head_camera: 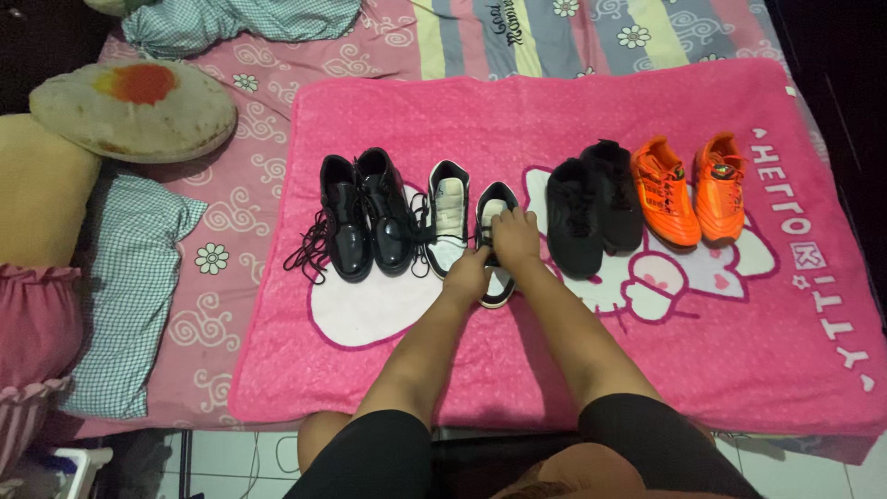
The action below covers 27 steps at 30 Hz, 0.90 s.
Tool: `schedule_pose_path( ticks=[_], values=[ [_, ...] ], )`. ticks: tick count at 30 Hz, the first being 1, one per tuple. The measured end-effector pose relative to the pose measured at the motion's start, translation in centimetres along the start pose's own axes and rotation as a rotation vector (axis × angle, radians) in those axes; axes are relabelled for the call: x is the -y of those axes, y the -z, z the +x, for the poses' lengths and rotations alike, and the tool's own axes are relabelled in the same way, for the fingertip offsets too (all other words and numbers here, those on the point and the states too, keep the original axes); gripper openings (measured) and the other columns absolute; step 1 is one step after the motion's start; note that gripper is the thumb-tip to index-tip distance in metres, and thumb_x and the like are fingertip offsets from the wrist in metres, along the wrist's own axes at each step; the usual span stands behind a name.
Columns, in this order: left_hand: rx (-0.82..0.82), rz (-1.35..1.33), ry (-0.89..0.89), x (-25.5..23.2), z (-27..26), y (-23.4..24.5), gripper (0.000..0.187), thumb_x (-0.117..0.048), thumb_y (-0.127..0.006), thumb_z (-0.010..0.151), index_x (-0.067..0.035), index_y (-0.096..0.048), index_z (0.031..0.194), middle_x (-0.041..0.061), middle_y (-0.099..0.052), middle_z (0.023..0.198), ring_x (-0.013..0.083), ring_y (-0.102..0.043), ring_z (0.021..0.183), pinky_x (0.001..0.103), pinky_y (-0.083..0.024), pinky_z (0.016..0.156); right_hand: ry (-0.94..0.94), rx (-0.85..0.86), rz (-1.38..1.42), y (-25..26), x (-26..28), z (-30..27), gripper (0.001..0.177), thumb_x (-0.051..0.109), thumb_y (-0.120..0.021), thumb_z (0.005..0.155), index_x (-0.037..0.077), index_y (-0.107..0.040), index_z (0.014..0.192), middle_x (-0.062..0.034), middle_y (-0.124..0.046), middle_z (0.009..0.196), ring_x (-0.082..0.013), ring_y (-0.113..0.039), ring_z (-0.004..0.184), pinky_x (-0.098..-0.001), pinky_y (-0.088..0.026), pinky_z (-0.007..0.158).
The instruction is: The person unlaces a white and black sneaker, removes the laces, then re-laces the same shoe by threading the laces through the eyelets and tying them. The task is performed on a bed with multiple shoes visible.
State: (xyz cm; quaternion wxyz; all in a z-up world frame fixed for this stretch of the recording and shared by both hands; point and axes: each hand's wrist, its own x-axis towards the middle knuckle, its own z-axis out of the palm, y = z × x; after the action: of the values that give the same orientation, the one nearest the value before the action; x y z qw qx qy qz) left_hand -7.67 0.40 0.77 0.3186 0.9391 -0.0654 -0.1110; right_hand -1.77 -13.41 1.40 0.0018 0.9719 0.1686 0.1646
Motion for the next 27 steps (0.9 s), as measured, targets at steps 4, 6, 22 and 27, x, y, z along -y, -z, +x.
schedule_pose_path(
  ticks=[4,6,22,27],
  values=[
    [0.022,0.040,-0.030,-0.4,0.1,0.3,0.037,-0.019,-0.071,0.089,-0.011,-0.059,0.123,0.022,-0.062,0.122,0.0428,-0.065,0.109,0.049,-0.053,0.092,0.068,-0.020,0.075,0.5,-0.5,0.1,0.015,0.022,-0.062,0.086,0.012,-0.072,0.090,-0.0057,-0.070,0.093,-0.0293,-0.060,0.101,-0.0471,-0.041,0.086],
    [0.011,0.028,-0.018,-0.8,0.1,0.3,0.039,-0.017,-0.071,0.089,-0.013,-0.059,0.125,0.022,-0.061,0.122,0.0433,-0.065,0.108,0.050,-0.053,0.091,-0.032,-0.027,0.174,1.7,-1.2,0.2,0.014,0.023,-0.063,0.087,0.012,-0.071,0.088,-0.0077,-0.069,0.091,-0.0308,-0.061,0.097,-0.0487,-0.041,0.084],
    [-0.107,-0.090,0.103,-0.4,0.6,-1.6,0.049,-0.016,-0.075,0.085,-0.011,-0.058,0.131,0.024,-0.060,0.125,0.0442,-0.063,0.110,0.049,-0.052,0.093,-1.076,-0.166,0.511,-1.1,-14.8,-6.4,0.023,0.026,-0.062,0.092,0.004,-0.065,0.087,-0.0214,-0.069,0.088,-0.0443,-0.066,0.086,-0.0536,-0.050,0.077],
    [-0.066,-0.047,0.081,-0.7,0.1,-0.7,0.044,-0.019,-0.072,0.089,-0.011,-0.060,0.130,0.023,-0.060,0.126,0.0435,-0.063,0.113,0.048,-0.052,0.095,-1.184,-0.150,0.582,0.8,-13.1,-7.1,0.022,0.022,-0.065,0.085,0.002,-0.063,0.094,-0.0207,-0.070,0.096,-0.0430,-0.067,0.092,-0.0519,-0.051,0.083]
  ],
)
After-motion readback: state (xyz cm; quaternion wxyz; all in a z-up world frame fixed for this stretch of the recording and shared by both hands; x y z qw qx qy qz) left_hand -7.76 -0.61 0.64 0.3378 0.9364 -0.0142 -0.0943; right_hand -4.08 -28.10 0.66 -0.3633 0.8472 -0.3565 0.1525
